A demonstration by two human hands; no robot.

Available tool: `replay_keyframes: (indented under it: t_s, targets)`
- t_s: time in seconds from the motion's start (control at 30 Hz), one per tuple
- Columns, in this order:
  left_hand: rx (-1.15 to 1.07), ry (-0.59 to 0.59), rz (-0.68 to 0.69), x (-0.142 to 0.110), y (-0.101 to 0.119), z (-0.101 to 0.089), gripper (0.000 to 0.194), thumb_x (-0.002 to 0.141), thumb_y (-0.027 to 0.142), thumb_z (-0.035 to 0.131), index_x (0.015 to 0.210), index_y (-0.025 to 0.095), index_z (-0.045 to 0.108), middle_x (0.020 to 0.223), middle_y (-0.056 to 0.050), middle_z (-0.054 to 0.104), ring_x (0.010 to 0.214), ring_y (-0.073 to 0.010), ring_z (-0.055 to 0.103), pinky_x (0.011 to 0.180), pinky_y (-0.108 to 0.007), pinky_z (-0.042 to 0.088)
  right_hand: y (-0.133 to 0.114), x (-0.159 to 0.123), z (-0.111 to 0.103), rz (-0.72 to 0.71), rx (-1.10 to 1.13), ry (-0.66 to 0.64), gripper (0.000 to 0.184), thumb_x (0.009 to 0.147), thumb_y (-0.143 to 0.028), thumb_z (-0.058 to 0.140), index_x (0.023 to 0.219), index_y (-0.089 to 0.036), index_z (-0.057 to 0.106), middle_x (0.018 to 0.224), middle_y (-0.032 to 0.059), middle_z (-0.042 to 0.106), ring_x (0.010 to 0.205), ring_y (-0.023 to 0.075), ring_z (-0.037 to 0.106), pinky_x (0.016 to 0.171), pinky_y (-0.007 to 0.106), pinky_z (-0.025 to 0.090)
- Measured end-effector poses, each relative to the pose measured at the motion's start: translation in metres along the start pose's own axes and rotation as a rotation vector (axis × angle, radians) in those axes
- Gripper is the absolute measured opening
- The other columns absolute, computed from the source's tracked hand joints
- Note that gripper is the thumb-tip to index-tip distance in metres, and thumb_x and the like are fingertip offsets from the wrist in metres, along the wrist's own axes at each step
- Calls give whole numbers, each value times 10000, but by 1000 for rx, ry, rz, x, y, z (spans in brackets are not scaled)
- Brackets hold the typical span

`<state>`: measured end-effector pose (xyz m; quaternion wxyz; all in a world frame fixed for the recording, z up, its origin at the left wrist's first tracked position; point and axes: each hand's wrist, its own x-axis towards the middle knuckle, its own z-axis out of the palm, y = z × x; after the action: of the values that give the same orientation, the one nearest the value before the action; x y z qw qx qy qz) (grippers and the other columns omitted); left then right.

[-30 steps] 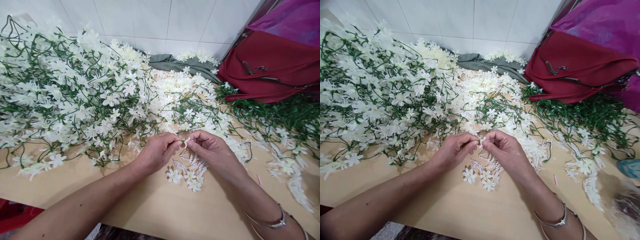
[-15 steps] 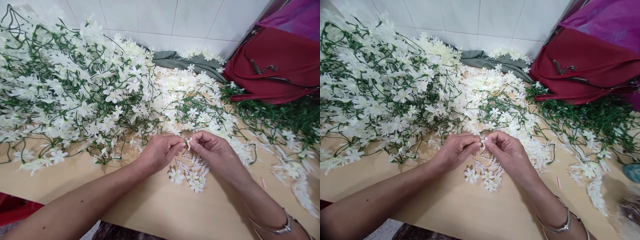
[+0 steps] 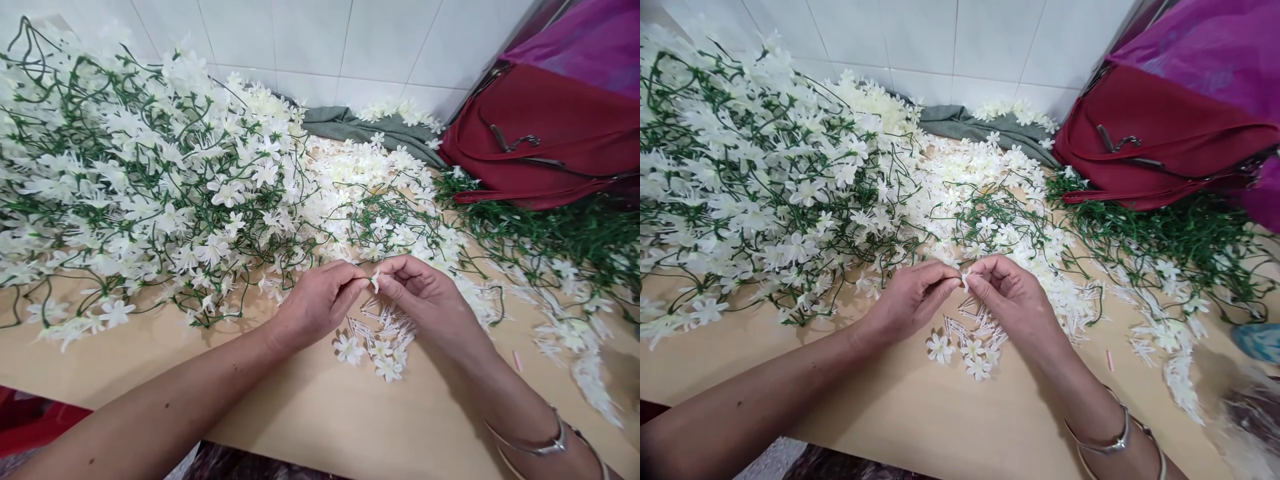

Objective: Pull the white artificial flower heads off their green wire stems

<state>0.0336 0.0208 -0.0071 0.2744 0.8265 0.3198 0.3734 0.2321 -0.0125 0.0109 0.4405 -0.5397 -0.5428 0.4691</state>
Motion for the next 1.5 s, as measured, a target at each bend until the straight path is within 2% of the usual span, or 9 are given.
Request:
replay_keyframes:
  t_s: [0.1,0.23,0.37,0.5,0.67,0.9,1.03,1.23,1.5]
  targets:
    - [37,88,34,-2,3,-1,148,1024,209,542,993,166,680,804,-27,679,715,-133,609,684,-254,475,0,2,-9,-74,-65,139,270,875,-486,765,928,-231,692,811,35,708,739,182,648,685,301,537]
    - [158,32,118,-4,9,-6,287,1031,319,567,807,167,662,703,2,658,652,-129,581,740,-308,443,0,3,-19,-207,-316,270,126,928,-363,705,928,-238,691,874,39,720,820,206,661,791,341,524]
    - [238,-21,164,-3,12,-11,406,1060,381,514,737,174,645,692,4,671,687,-143,598,878,-372,413,-1,1,-20,-287,-541,209,61,929,-260,666,875,-240,685,857,33,722,801,217,662,777,352,510]
    - [223,92,67,-1,9,-11,319,1073,300,490,824,189,656,770,-3,715,749,-150,626,895,-368,410,5,4,-18,-358,-665,161,86,943,-242,644,871,-243,690,874,50,720,837,242,657,795,390,494]
    - [265,243,-19,2,1,-11,97,1031,232,568,1016,193,656,918,-33,722,846,-169,641,805,-330,459,16,10,-14,-380,-862,235,71,905,-294,735,879,-238,700,905,66,729,912,282,633,899,463,451]
    - [279,400,-30,9,0,-26,119,987,142,601,1085,197,642,831,4,642,747,-125,585,731,-250,506,18,10,-15,-390,-824,175,123,946,-167,620,860,-240,669,920,58,713,921,258,634,859,422,471]
    - [222,333,-22,8,0,-22,110,990,126,590,1061,191,642,887,-11,658,757,-118,597,728,-236,519,18,10,-14,-455,-818,106,135,990,-197,585,1026,-243,707,984,78,698,962,260,637,876,421,496]
    - [227,156,-19,4,-9,-17,128,1010,139,576,1095,186,660,1088,-69,692,901,-148,670,821,-273,551,15,10,-22,-359,-908,106,151,986,-189,565,877,-220,665,953,82,693,913,261,640,852,435,497]
    - [268,20,17,2,-16,-15,113,1017,189,600,1082,184,692,1117,-90,703,996,-198,687,863,-319,558,6,4,-20,-469,-774,363,96,982,-192,580,928,-255,629,960,60,744,940,254,692,851,387,519]
